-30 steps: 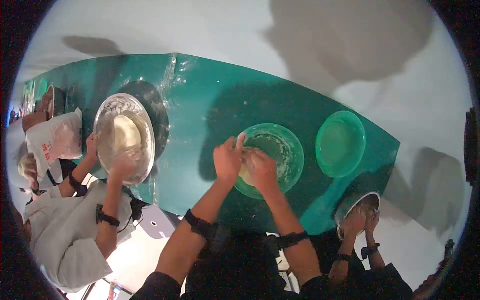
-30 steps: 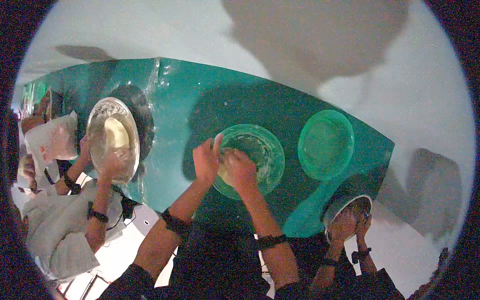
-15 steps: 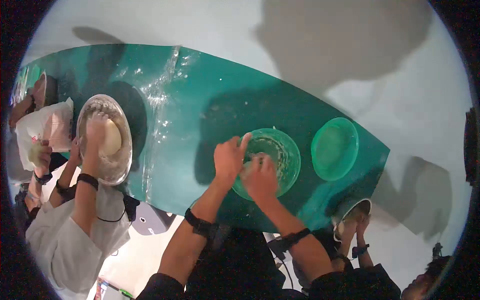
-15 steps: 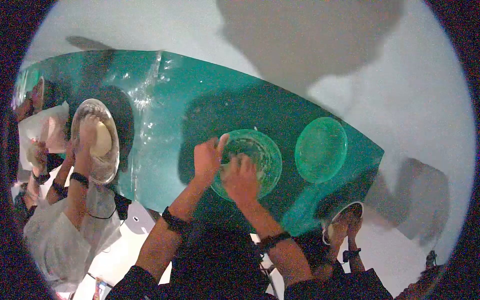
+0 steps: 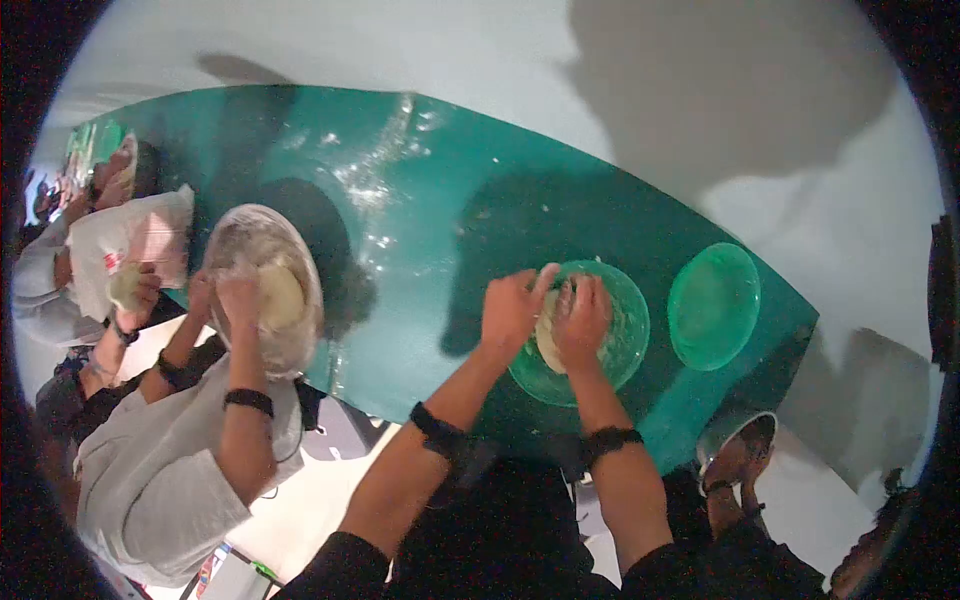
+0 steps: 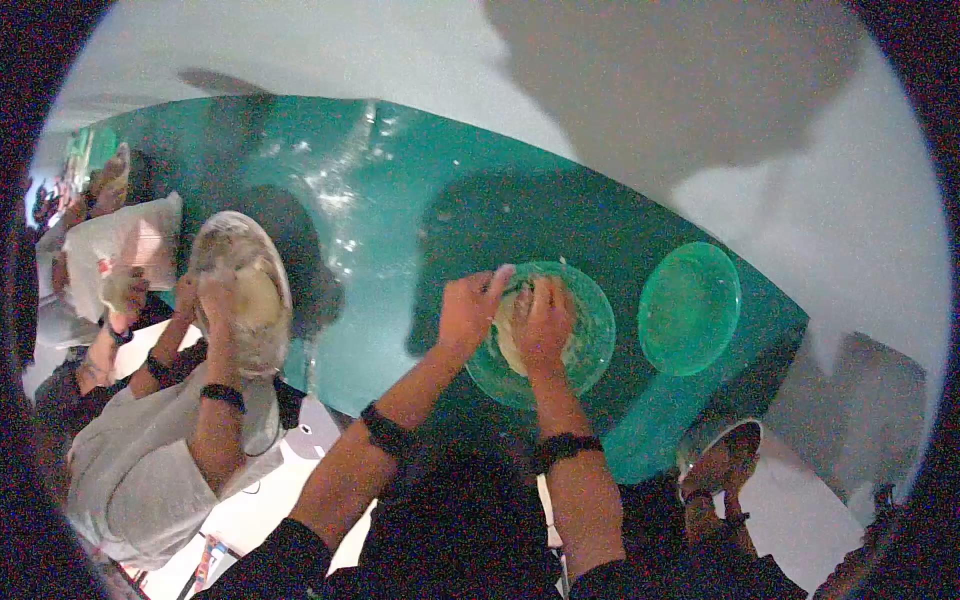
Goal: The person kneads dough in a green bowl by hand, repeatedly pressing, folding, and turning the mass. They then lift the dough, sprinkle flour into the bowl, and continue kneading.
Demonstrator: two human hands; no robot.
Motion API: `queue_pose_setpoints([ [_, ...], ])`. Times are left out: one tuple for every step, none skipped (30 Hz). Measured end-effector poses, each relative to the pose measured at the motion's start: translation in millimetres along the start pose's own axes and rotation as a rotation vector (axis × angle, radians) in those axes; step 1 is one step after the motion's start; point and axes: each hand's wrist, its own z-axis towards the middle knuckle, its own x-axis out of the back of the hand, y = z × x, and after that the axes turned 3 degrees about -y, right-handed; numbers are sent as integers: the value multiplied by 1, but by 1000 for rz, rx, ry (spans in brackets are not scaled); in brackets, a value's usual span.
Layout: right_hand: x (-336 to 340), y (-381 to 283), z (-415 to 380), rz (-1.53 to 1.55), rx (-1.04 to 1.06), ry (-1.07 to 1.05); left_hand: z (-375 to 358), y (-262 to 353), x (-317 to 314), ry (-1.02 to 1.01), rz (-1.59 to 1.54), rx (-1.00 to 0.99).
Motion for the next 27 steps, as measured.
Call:
queue_pose_setpoints([
  [4, -3, -7, -4, -1, -32, 3, 0, 2, 13, 55, -28],
  [7, -4, -17, -18, -4, -71, 2, -1, 2, -12, 93, -14],
  [13, -7, -27, 3, 46, -131, -1, -3, 1, -7, 121, -39],
  [21, -7, -36, 13, 93, -195, -4, -3, -1, -8, 139, -63],
  [30, -7, -44, 21, 142, -258, -6, -2, -5, -7, 155, -90],
  [38, -9, -53, 17, 154, -284, -8, 1, -5, -17, 176, -100],
  [49, -13, -63, 13, 163, -309, -11, 5, -3, -29, 197, -111],
  [57, -13, -70, 9, 176, -335, -12, 9, -1, -37, 218, -122],
  [60, -10, -76, 298, -6, -315, -10, 11, -2, -33, 241, -141],
  [61, -7, -81, 590, -186, -288, -8, 12, 0, -25, 267, -159],
  [59, -4, -83, 681, -271, -296, -6, 12, 3, -17, 296, -173],
  [60, -5, -81, 770, -359, -297, -2, 12, 7, -53, 273, -204],
  [61, -4, -77, 655, -348, -334, 6, 13, 10, -89, 250, -235],
  [60, -2, -70, 540, -333, -371, 14, 13, 13, -121, 226, -266],
  [61, -1, -61, 425, -316, -407, 19, 18, 18, -122, 212, -203],
  [62, -2, -51, 309, -301, -439, 23, 25, 25, -126, 197, -143],
  [60, -5, -43, 272, -350, -441, 24, 29, 31, -133, 184, -83],
  [58, -9, -33, 235, -399, -443, 17, 22, 34, -54, 195, -102],
  [55, -18, -26, 269, -521, -415, 2, 9, 33, 11, 199, -123],
  [58, -19, -23, 296, -641, -376, -10, 0, 27, 77, 195, -149],
  [51, -7, -29, 360, -639, -288, -20, -9, 19, 63, 72, -62],
  [28, 10, -42, 431, -634, -204, -32, -23, 14, 50, -43, 30],
  [-1, 28, -57, 505, -628, -122, -39, -32, 12, 38, -154, 124],
  [-34, 53, -68, 621, -557, 6, -36, -34, 13, 68, -154, 21],
  [-18, 41, -54, 642, -746, -100, -32, -34, 12, 101, -157, -80],
  [3, 31, -40, 656, -932, -214, -28, -33, 11, 138, -161, -177],
  [21, 10, -31, 632, -908, -274, -24, -36, 6, 121, -241, -180],
])
